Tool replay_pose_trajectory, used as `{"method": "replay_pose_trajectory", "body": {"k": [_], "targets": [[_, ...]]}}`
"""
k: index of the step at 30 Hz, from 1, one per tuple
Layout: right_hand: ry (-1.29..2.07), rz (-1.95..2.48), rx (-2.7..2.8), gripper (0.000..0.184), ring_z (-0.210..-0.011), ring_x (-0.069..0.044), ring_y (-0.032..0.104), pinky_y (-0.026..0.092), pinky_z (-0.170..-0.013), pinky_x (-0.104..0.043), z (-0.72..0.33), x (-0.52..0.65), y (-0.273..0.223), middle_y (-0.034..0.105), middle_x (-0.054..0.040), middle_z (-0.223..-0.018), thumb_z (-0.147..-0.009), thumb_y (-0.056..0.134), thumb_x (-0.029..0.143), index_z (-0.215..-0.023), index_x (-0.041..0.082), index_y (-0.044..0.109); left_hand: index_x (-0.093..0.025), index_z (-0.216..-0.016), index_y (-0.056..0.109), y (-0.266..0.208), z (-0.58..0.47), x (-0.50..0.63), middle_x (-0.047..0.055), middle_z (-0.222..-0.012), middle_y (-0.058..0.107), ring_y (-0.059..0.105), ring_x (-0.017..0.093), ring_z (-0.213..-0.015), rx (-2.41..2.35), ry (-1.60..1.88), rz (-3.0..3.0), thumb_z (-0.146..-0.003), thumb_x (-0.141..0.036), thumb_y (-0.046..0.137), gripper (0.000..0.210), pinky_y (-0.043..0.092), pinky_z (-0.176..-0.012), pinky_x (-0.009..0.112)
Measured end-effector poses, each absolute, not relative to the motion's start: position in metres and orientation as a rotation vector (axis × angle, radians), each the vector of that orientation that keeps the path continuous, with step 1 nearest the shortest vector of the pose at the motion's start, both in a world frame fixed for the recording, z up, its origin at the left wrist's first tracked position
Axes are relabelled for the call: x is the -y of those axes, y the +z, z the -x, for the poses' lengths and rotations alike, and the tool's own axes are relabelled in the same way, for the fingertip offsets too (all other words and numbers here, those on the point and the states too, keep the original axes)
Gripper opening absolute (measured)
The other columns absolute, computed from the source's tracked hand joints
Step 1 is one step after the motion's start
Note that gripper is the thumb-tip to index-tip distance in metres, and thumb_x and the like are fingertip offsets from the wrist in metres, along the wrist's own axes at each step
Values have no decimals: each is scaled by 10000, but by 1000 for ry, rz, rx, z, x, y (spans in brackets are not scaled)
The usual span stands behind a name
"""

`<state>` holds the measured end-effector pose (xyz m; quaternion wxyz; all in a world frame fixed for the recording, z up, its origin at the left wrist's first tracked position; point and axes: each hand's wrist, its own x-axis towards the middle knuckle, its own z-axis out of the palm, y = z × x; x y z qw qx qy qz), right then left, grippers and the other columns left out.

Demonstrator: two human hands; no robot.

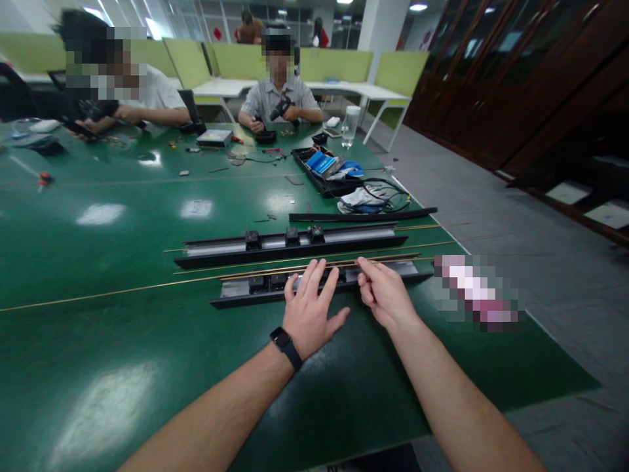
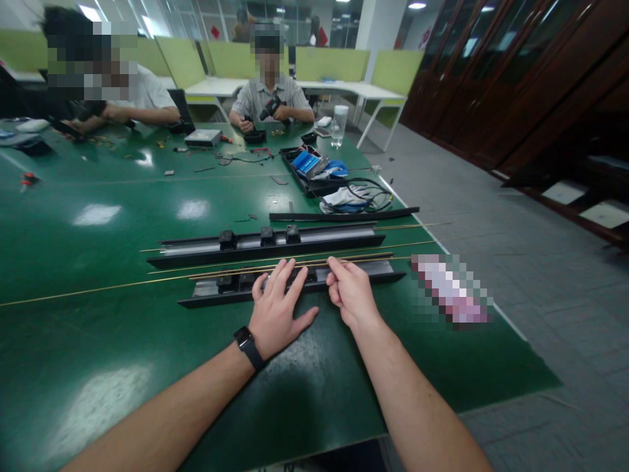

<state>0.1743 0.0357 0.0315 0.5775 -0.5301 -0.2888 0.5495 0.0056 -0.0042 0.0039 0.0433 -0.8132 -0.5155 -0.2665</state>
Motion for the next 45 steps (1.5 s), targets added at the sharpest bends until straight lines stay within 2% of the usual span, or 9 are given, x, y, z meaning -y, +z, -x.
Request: {"method": "replay_pose_trajectory", "body": {"k": [8,21,34,45], "targets": [[1318,1231,685,304,-276,-39,360,184,-260,-156,-176,-36,29,547,51,-512,-721,820,359,-776,160,596,-255,-1506,416,4,-5,4,104,-1607,347,300,301,-1490,1577,-826,2483,-868,-563,596,731,209,-1165,490],[1276,1287,636,366,-275,-35,348,189,-266,-148,-173,-36,31,521,66,-499,-735,821,419,-759,181,544,-257,-1505,412,4,-6,4,91,-1614,333,280,280,-1500,1581,-814,2493,-885,-568,567,711,204,-1163,501],[1272,1265,650,336,-287,-48,385,212,-251,-151,-174,-34,34,566,41,-529,-766,787,370,-723,192,506,-257,-1505,415,3,-5,4,94,-1620,322,292,293,-1494,1578,-803,2486,-876,-570,578,721,210,-1164,499],[1279,1271,677,402,-274,-37,351,198,-261,-148,-172,-34,32,541,60,-504,-739,810,465,-750,193,513,-256,-1500,423,5,-5,5,95,-1619,324,267,301,-1504,1586,-795,2483,-878,-561,578,710,225,-1160,505]]}}
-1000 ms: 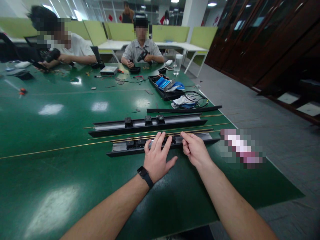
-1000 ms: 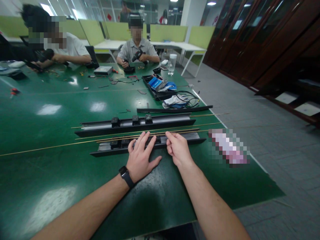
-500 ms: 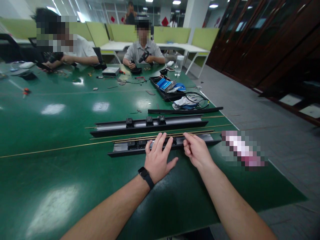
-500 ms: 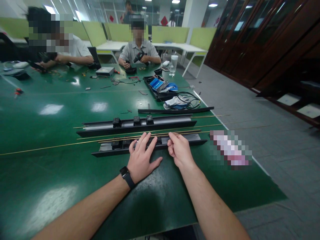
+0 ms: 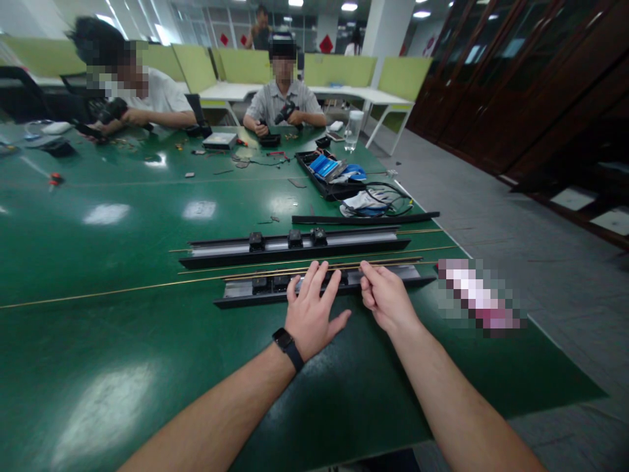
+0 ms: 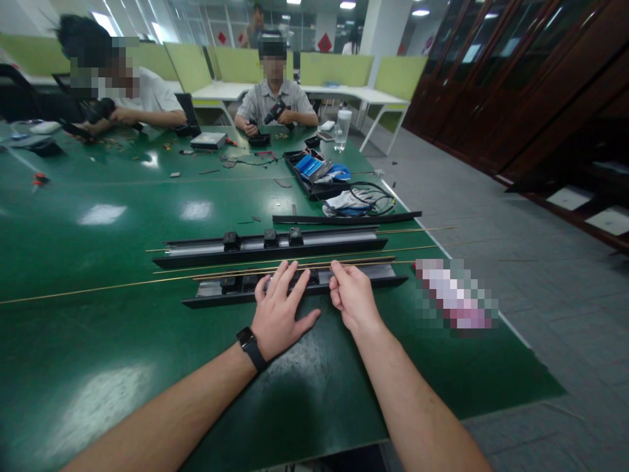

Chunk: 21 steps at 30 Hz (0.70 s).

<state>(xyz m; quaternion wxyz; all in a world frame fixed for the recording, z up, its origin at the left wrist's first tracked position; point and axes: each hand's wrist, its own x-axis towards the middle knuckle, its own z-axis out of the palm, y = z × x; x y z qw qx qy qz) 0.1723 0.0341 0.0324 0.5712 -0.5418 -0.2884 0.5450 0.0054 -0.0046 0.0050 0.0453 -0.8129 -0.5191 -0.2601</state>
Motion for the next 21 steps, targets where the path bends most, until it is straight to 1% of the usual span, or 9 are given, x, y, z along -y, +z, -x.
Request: {"method": "replay_pose_trajectory", "body": {"k": [6,9,11,17,21], "targets": [[1299,1301,742,386,-272,-34,354,172,-259,-145,-174,-35,30,550,55,-512,-752,794,465,-757,178,535,-262,-1506,417,5,-5,5,105,-1610,343,285,318,-1494,1583,-782,2476,-866,-567,591,730,242,-1147,510],[1308,1290,735,366,-277,-40,367,168,-259,-144,-174,-35,32,559,50,-521,-764,780,468,-822,168,580,-262,-1508,415,5,-6,5,110,-1605,351,292,322,-1490,1584,-791,2469,-862,-567,597,737,239,-1150,511],[1294,1284,697,356,-282,-47,377,181,-260,-144,-174,-34,34,565,48,-525,-767,778,459,-849,172,583,-263,-1512,407,5,-6,5,111,-1603,354,292,320,-1491,1584,-795,2470,-862,-562,602,742,235,-1154,510],[1265,1275,688,370,-283,-46,365,204,-261,-148,-170,-32,34,550,55,-514,-768,787,444,-763,198,511,-266,-1506,415,4,-6,4,100,-1616,329,268,312,-1503,1586,-796,2473,-868,-562,593,725,237,-1155,505],[1336,1286,741,359,-285,-46,365,177,-259,-144,-168,-32,34,556,46,-521,-770,778,467,-810,183,561,-265,-1514,404,4,-6,4,102,-1616,330,278,311,-1500,1589,-802,2478,-869,-558,595,734,225,-1162,507]]}}
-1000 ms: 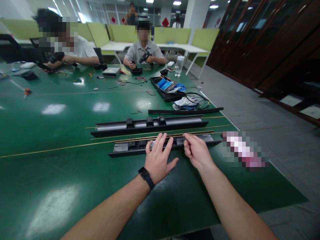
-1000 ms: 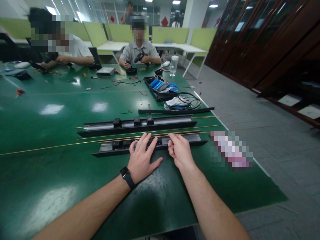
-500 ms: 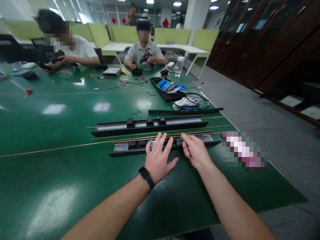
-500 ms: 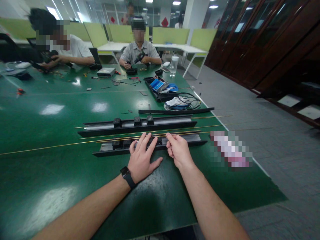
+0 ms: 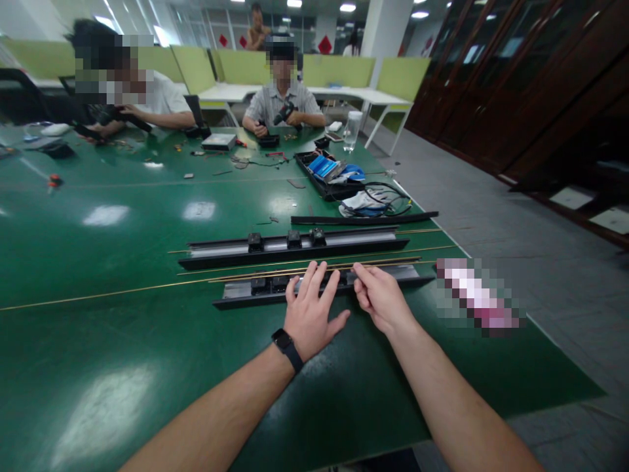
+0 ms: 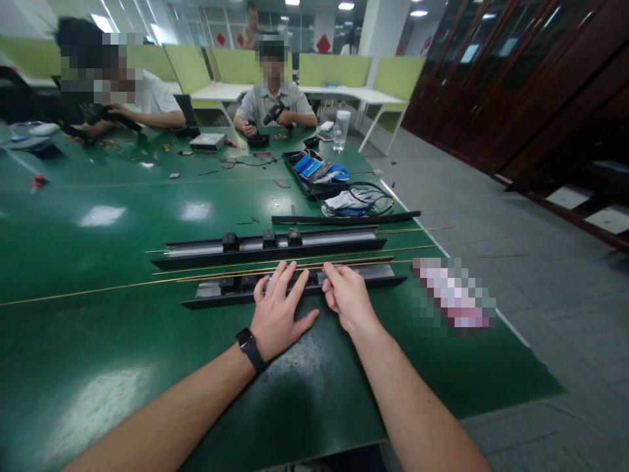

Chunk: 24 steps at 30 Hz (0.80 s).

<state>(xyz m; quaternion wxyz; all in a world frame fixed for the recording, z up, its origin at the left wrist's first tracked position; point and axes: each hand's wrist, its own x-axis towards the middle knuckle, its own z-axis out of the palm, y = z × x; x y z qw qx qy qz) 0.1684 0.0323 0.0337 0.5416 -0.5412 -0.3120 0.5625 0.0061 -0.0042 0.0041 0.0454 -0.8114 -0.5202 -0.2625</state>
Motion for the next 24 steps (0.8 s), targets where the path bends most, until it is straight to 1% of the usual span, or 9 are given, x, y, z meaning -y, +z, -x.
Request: {"method": "replay_pose_trajectory", "body": {"k": [4,7,11,15,18,24], "targets": [[1279,1261,662,313,-287,-52,371,186,-261,-142,-170,-33,34,558,49,-517,-806,739,446,-874,185,581,-263,-1513,407,4,-6,4,113,-1607,345,284,327,-1495,1581,-799,2474,-852,-555,621,754,245,-1150,511],[1252,1253,644,302,-289,-47,357,203,-261,-142,-170,-33,33,551,57,-513,-804,745,430,-855,189,571,-260,-1513,407,4,-6,4,113,-1609,341,280,325,-1497,1581,-799,2470,-852,-557,619,755,243,-1152,514],[1355,1240,719,341,-296,-41,355,188,-259,-140,-168,-33,32,552,53,-528,-768,785,441,-855,172,597,-262,-1508,413,4,-6,4,98,-1619,324,264,301,-1506,1591,-794,2478,-871,-566,586,726,229,-1160,508],[1350,1230,691,315,-293,-43,357,181,-260,-139,-168,-33,33,556,47,-521,-807,744,435,-898,162,617,-262,-1503,419,5,-6,4,99,-1613,336,267,301,-1504,1590,-793,2479,-878,-565,576,712,235,-1157,505],[1296,1230,639,288,-289,-42,357,196,-262,-138,-170,-33,33,557,51,-515,-813,737,416,-885,171,601,-259,-1499,426,5,-6,4,106,-1613,336,276,310,-1500,1588,-792,2478,-869,-563,591,719,244,-1150,504],[1387,1223,727,345,-293,-43,354,180,-258,-139,-168,-33,32,555,51,-524,-771,775,458,-881,173,615,-261,-1495,431,5,-5,4,97,-1614,335,266,303,-1505,1589,-799,2477,-878,-563,573,702,225,-1159,503]]}}
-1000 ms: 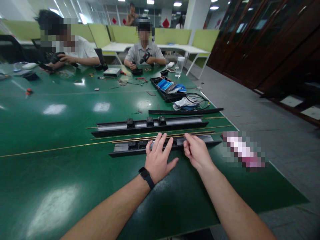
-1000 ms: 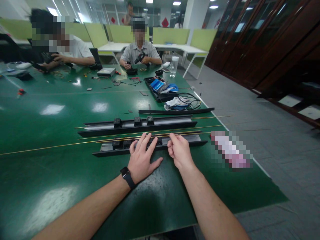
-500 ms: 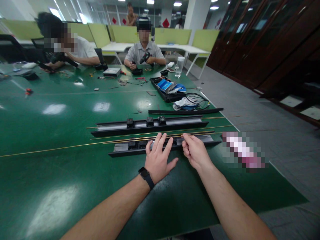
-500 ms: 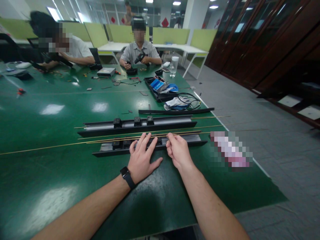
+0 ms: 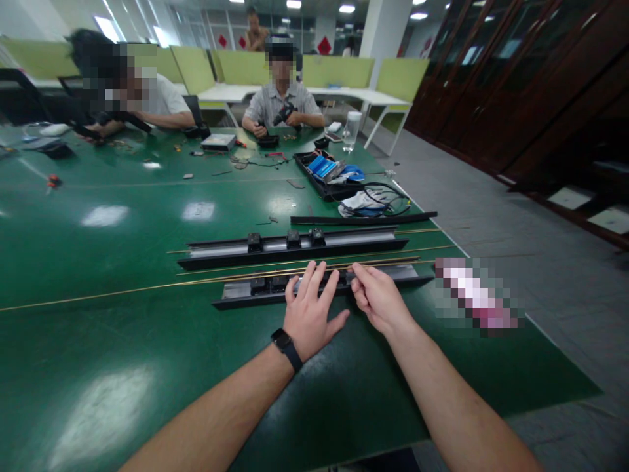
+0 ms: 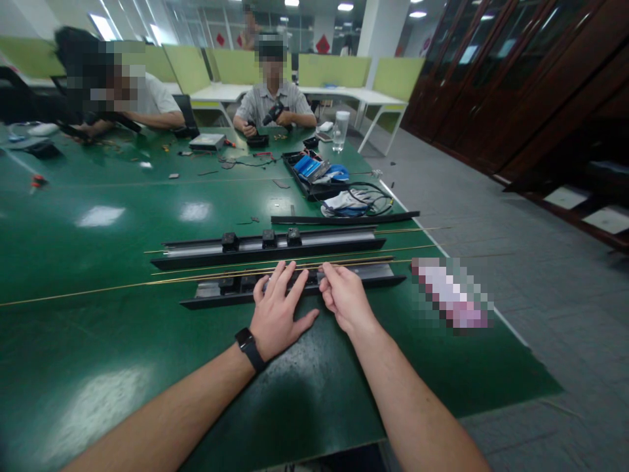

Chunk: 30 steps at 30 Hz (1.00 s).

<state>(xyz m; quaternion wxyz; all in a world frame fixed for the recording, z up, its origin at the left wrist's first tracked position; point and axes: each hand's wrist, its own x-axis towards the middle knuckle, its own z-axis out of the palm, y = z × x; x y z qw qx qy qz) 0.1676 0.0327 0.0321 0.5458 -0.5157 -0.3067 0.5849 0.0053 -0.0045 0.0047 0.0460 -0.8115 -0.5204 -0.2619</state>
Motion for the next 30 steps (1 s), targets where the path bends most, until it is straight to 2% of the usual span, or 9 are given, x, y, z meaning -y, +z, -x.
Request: {"method": "replay_pose_trajectory", "body": {"k": [8,13,20,25,30], "targets": [[1293,1200,625,267,-298,-39,359,209,-264,-135,-170,-33,33,564,53,-529,-828,724,402,-895,175,601,-262,-1505,414,4,-6,4,91,-1621,319,252,302,-1510,1591,-809,2487,-876,-561,581,717,225,-1158,509],[1364,1210,673,285,-301,-39,354,181,-258,-133,-168,-33,34,555,50,-527,-808,748,399,-886,160,615,-263,-1506,412,5,-6,4,91,-1618,327,248,302,-1511,1595,-807,2484,-877,-559,582,715,232,-1156,507],[1298,1210,627,277,-298,-40,351,201,-263,-135,-171,-33,35,561,49,-526,-819,732,401,-907,165,618,-258,-1502,418,5,-6,5,97,-1614,335,256,305,-1508,1585,-804,2476,-881,-568,569,710,236,-1154,501],[1413,1211,717,318,-300,-41,355,184,-258,-134,-168,-33,32,557,47,-530,-804,754,432,-907,157,632,-268,-1503,416,4,-5,4,86,-1618,328,250,299,-1511,1593,-794,2473,-880,-577,567,711,232,-1157,505],[1335,1213,614,248,-298,-43,356,191,-258,-134,-170,-34,35,562,42,-524,-849,706,388,-903,163,615,-257,-1508,410,3,-5,4,92,-1622,315,246,296,-1512,1588,-800,2487,-882,-574,568,719,227,-1157,507]]}}
